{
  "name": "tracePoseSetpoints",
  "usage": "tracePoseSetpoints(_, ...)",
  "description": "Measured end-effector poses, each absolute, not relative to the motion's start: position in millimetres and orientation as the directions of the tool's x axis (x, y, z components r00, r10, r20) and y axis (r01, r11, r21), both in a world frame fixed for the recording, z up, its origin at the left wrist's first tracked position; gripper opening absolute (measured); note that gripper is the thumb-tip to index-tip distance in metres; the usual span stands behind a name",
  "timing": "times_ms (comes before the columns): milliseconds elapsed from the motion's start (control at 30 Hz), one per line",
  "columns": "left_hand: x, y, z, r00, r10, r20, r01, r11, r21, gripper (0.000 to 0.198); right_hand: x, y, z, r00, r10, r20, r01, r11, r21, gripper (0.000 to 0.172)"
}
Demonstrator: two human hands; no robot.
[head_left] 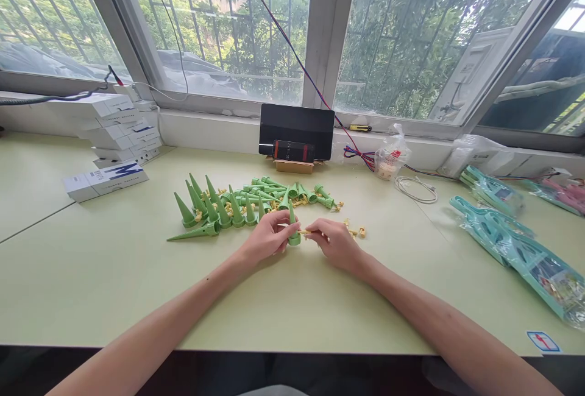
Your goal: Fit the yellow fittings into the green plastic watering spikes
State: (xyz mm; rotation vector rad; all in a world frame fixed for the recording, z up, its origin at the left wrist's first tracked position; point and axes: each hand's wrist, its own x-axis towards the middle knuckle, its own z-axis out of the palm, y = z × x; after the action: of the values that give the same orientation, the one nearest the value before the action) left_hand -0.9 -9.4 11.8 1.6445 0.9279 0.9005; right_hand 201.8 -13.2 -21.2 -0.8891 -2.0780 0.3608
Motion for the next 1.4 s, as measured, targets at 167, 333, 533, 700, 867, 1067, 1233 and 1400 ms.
tracePoseSetpoints(167, -1.4, -8.9, 10.9, 0.438, 0.890, 0.126, 0.153, -0.212, 0.965, 0.032, 202.5, -13.1, -22.4, -0.414, 0.719, 0.558, 0.481, 0.694, -0.536, 0.009)
tracePoseSetpoints(333, -1.6, -9.0, 10.9, 0.444, 0.887, 0.129, 0.152, -0.216, 0.964, 0.030, 202.7, -14.3, -21.0, -0.426, 0.736, 0.526, 0.493, 0.677, -0.547, 0.012)
tracePoseSetpoints(533, -2.2, -9.8, 11.7, 0.457, 0.881, 0.125, 0.174, -0.227, 0.958, 0.029, 202.4, -15.3, -18.1, -0.433, 0.746, 0.506, 0.498, 0.665, -0.556, 0.015)
tracePoseSetpoints(700, -2.3, -10.2, 12.1, 0.457, 0.881, 0.123, 0.173, -0.223, 0.959, 0.030, 202.7, -15.2, -17.7, -0.443, 0.745, 0.498, 0.497, 0.667, -0.556, 0.020)
tracePoseSetpoints(867, -2.0, -10.9, 12.9, 0.469, 0.875, 0.120, 0.163, -0.219, 0.962, 0.031, 203.1, -15.8, -18.3, -0.451, 0.743, 0.495, 0.498, 0.669, -0.551, 0.020)
tracePoseSetpoints(1067, -1.9, -10.7, 12.6, 0.472, 0.874, 0.117, 0.159, -0.215, 0.964, 0.033, 203.1, -15.9, -18.0, -0.455, 0.738, 0.499, 0.497, 0.675, -0.546, 0.022)
tracePoseSetpoints(1233, -1.9, -10.2, 12.1, 0.469, 0.876, 0.117, 0.157, -0.213, 0.964, 0.032, 203.0, -15.5, -18.7, -0.456, 0.741, 0.493, 0.503, 0.672, -0.544, 0.024)
tracePoseSetpoints(1400, -0.8, -10.6, 13.4, 0.454, 0.882, 0.129, 0.148, -0.218, 0.965, 0.033, 202.0, -15.2, -18.3, -0.454, 0.734, 0.506, 0.508, 0.679, -0.529, 0.025)
